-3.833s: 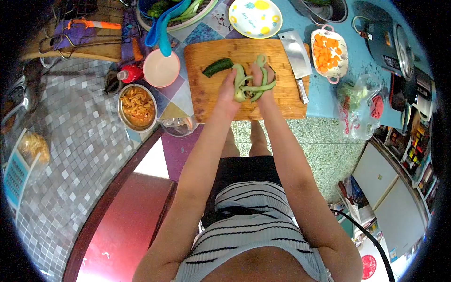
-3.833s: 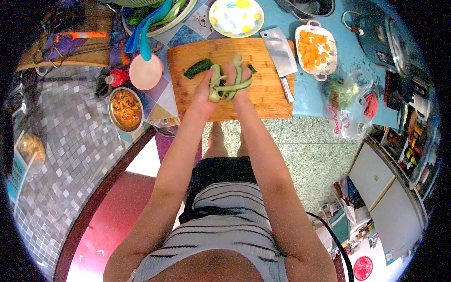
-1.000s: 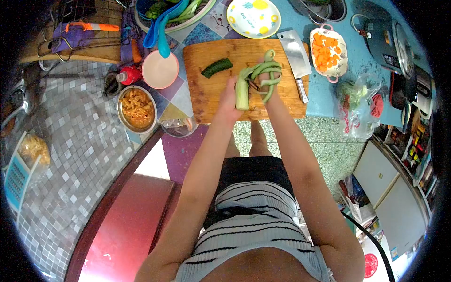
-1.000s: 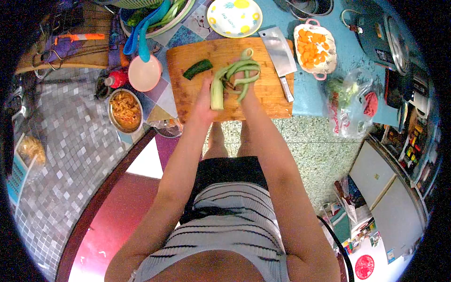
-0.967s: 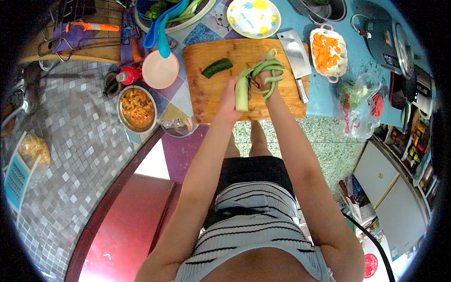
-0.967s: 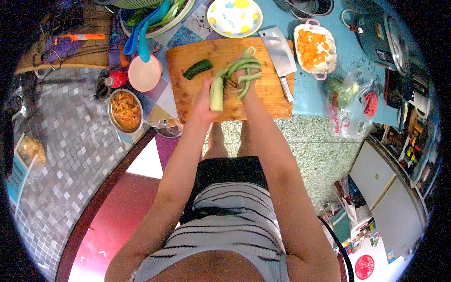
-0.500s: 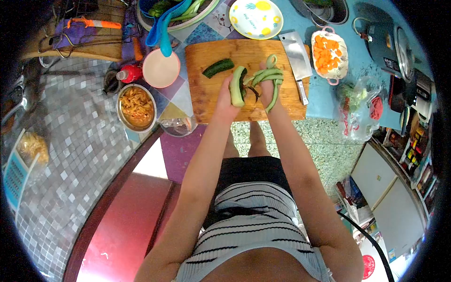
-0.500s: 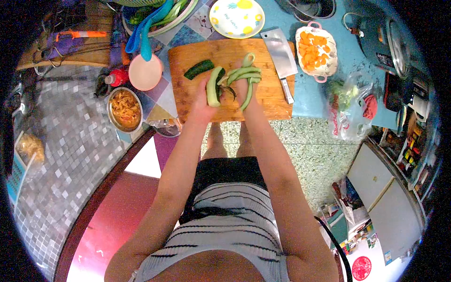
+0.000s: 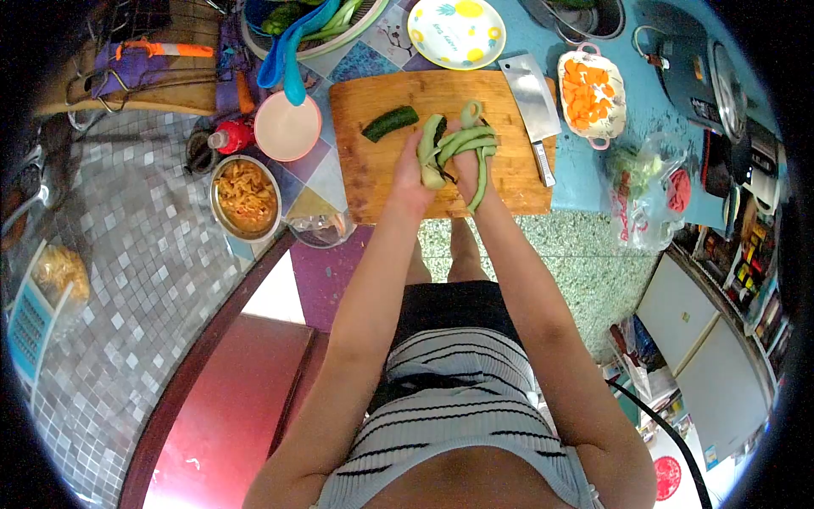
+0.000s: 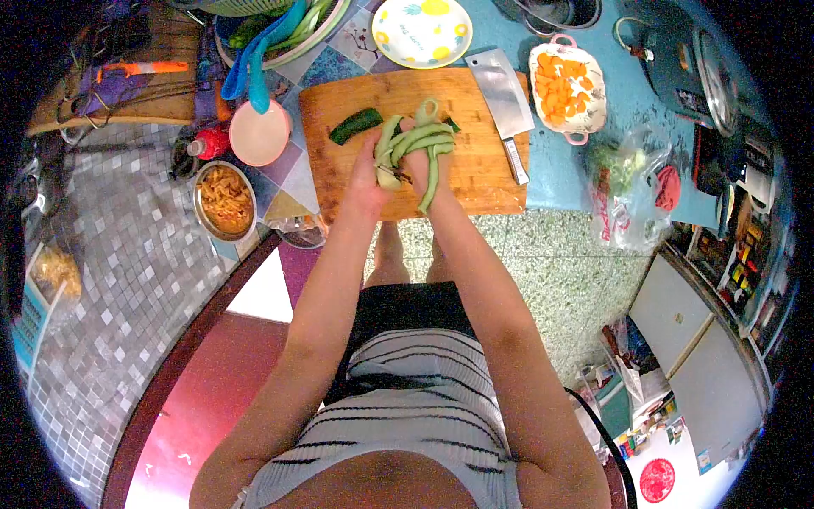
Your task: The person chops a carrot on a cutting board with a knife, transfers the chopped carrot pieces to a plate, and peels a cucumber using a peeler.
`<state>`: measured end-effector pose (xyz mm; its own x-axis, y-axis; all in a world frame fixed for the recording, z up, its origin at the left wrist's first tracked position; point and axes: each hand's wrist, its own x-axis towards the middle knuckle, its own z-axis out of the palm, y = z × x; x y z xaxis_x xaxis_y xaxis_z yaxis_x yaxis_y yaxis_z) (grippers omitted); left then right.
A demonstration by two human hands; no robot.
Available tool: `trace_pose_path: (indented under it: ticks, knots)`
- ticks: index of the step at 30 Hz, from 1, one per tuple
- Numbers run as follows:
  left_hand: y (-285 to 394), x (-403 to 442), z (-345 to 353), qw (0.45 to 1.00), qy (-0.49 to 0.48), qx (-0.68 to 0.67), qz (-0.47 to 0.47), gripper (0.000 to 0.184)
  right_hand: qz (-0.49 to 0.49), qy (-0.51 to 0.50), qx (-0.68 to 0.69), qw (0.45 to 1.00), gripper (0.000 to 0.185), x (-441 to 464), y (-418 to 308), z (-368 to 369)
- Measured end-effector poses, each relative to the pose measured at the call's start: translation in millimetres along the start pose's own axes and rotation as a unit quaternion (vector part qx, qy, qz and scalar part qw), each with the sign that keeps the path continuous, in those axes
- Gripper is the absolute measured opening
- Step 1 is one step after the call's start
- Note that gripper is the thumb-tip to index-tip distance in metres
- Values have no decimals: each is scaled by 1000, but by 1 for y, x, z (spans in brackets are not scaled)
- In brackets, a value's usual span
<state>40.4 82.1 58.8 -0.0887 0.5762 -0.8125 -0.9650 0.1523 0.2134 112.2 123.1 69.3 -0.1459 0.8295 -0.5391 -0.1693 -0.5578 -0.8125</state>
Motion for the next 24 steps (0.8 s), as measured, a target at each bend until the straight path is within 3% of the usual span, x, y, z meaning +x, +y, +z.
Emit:
trace_pose_path:
  ticks: [7,10,12,15,17,20,24]
  knots:
    - [4,1,-2,1000,0,17,5,29,-42,-10,-15,999,13,-1,3,3]
    - [4,2,-3,1000,-18,4,8,28,-16,34,1,999,13,2,10,4]
    - [0,-3,0,1000,-7,7,-1,27,-61,25,-74,995,12,20,28,-8]
    - [-2,-6,-14,999,-3,50,-11,27,-85,-14,-63,994,12,43,43,-27]
    - [-2,-9,-18,996,-9,90,-14,30,-69,39,-4,997,12,60,49,-25]
    - [-2,-18,-14,997,31,71,-22,26,-178,91,-280,939,19,72,45,-33]
    - [2,-23,-19,995,13,97,-22,30,-150,96,-133,975,17,90,61,-45]
